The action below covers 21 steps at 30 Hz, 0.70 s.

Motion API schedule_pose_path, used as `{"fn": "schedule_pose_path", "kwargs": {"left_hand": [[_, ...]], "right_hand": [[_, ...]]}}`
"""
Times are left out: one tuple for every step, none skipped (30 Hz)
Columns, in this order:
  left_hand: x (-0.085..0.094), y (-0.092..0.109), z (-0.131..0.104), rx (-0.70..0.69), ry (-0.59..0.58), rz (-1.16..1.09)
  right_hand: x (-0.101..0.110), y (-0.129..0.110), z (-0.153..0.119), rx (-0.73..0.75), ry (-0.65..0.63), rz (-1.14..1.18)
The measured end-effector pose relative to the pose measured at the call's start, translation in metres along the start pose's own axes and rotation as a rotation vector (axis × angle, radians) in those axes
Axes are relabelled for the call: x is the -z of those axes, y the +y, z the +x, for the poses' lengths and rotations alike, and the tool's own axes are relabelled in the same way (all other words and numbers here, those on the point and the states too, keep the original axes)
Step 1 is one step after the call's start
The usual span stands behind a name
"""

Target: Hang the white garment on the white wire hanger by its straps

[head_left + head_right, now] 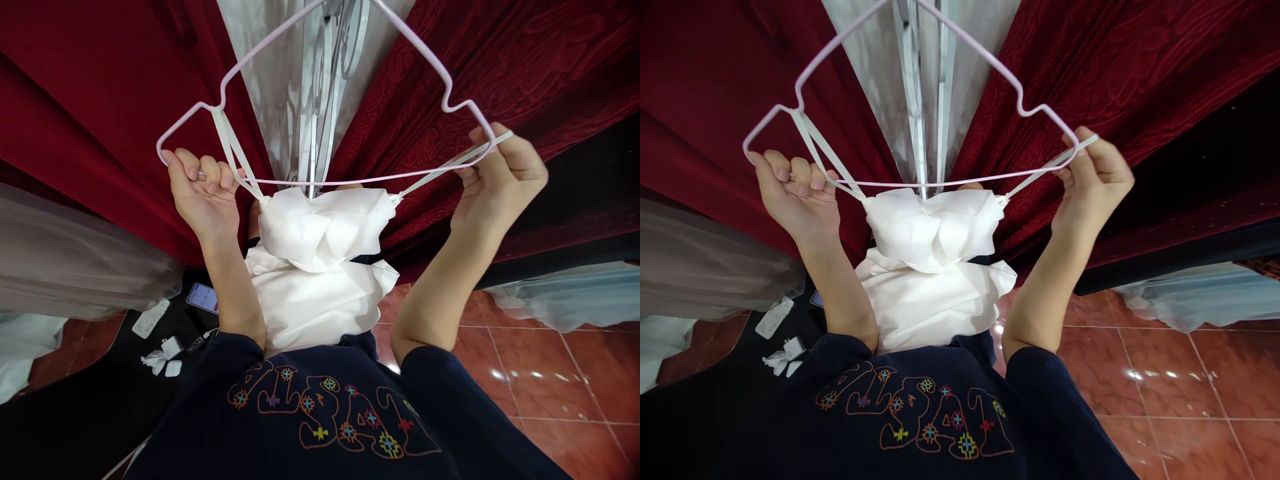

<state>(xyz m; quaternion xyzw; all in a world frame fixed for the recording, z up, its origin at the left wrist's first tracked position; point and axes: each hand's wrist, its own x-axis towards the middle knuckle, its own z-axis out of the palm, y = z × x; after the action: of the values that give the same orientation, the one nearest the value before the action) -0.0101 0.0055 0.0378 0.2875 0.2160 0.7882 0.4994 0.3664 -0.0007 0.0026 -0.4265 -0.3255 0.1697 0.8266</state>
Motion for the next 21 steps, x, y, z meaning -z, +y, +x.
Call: {"fn": "schedule_pose_path", "kwargs": {"left_hand": [[0.001,-0.001,0.001,0.015,0.005,-0.013],[0.001,-0.002,0.002,0.021,0.008,-0.02],[0.002,-0.003,0.003,0.02,0.013,-0.021],[0.002,-0.003,0.003,0.015,0.017,-0.018],[0.002,-0.003,0.004,0.012,0.019,-0.013],[0.003,-0.002,0.004,0.011,0.021,-0.009],[0.003,-0.002,0.004,0.012,0.021,-0.009],[0.003,-0.001,0.005,0.017,0.017,-0.01],[0.003,0.0,0.005,0.022,0.009,-0.013],[0.004,0.001,0.005,0.029,-0.001,-0.014],[0.004,0.001,0.006,0.031,-0.007,-0.011],[0.004,0.002,0.006,0.033,-0.012,-0.003],[0.004,0.002,0.005,0.033,-0.01,0.008],[0.003,0.001,0.005,0.036,-0.004,0.022],[0.003,0.001,0.004,0.039,0.007,0.036],[0.002,0.0,0.003,0.045,0.017,0.05],[0.002,-0.001,0.003,0.049,0.025,0.059],[0.002,-0.001,0.002,0.052,0.026,0.062],[0.003,-0.002,0.002,0.051,0.023,0.06],[0.003,-0.003,0.001,0.048,0.012,0.056],[0.004,-0.003,0.002,0.043,-0.005,0.051]], "right_hand": [[0.003,0.001,0.008,-0.031,-0.053,0.002],[0.005,0.003,0.015,-0.051,-0.093,0.017],[0.007,0.004,0.021,-0.06,-0.112,0.039],[0.009,0.005,0.026,-0.063,-0.112,0.063],[0.012,0.006,0.03,-0.066,-0.102,0.084],[0.014,0.008,0.033,-0.068,-0.088,0.099],[0.017,0.009,0.036,-0.072,-0.083,0.105],[0.02,0.011,0.038,-0.075,-0.086,0.107],[0.023,0.013,0.039,-0.074,-0.096,0.112],[0.025,0.014,0.041,-0.067,-0.11,0.118],[0.026,0.014,0.041,-0.056,-0.135,0.122],[0.026,0.013,0.042,-0.041,-0.169,0.125],[0.024,0.011,0.041,-0.026,-0.214,0.125],[0.02,0.007,0.04,-0.005,-0.256,0.126],[0.015,0.001,0.038,0.019,-0.297,0.122],[0.009,-0.005,0.035,0.045,-0.335,0.107],[0.001,-0.013,0.031,0.075,-0.371,0.081],[-0.007,-0.021,0.027,0.109,-0.406,0.044],[-0.015,-0.029,0.022,0.145,-0.44,-0.001],[-0.022,-0.037,0.018,0.183,-0.473,-0.047],[-0.029,-0.045,0.014,0.219,-0.507,-0.086]]}}
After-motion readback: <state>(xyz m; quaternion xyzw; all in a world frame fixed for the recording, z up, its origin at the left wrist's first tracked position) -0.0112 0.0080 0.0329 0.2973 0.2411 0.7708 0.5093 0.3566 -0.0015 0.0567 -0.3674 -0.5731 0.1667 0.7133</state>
